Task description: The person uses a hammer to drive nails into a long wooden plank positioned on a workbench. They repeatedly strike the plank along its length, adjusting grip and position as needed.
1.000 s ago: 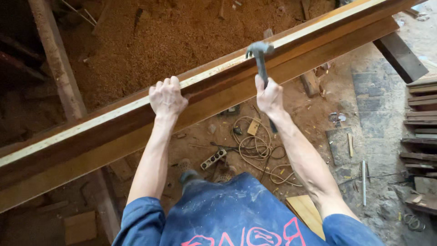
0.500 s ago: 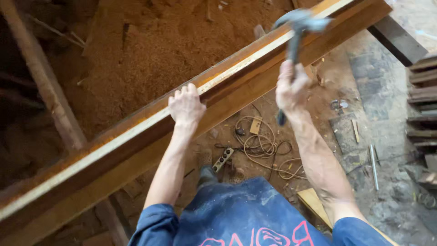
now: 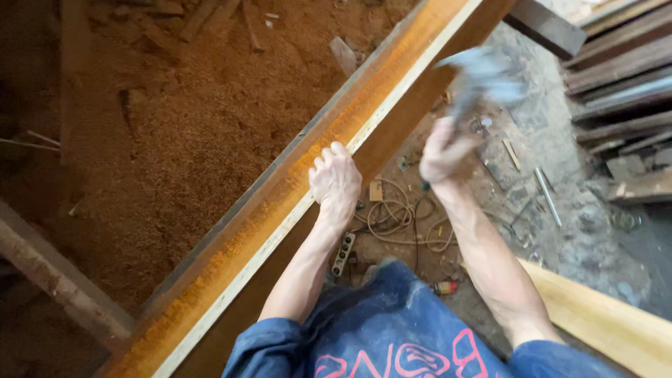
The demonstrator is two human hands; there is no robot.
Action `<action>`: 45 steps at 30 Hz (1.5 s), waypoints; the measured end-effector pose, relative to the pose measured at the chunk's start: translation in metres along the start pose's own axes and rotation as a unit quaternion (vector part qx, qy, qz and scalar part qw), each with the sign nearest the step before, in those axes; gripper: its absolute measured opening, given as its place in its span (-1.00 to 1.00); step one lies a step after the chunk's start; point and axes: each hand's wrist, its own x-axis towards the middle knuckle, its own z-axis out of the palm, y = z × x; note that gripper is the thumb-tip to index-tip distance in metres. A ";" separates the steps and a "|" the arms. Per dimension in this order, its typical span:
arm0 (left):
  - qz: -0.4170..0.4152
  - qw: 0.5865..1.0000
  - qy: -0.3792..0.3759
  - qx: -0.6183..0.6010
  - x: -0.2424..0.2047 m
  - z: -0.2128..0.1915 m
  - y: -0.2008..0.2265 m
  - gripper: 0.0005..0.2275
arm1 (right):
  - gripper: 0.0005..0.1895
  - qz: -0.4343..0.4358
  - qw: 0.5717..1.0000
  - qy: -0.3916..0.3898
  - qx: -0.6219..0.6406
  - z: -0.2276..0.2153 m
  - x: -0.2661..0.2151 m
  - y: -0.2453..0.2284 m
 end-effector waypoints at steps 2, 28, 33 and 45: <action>0.008 1.000 0.003 -0.004 0.000 0.001 0.000 -0.93 | -0.49 -0.082 0.977 -0.109 -0.163 0.000 -0.002 0.000; -0.028 1.000 0.010 0.011 0.104 0.056 0.123 -0.86 | -0.61 -0.051 0.975 -0.177 0.125 -0.064 0.158 0.059; -0.057 0.998 0.010 0.018 0.116 0.063 0.137 -0.83 | -0.55 -0.083 0.961 -0.265 -0.012 -0.066 0.181 0.090; -0.078 0.995 -0.004 0.056 0.136 0.066 0.167 -0.78 | -0.55 -0.117 0.955 -0.274 -0.003 -0.081 0.243 0.120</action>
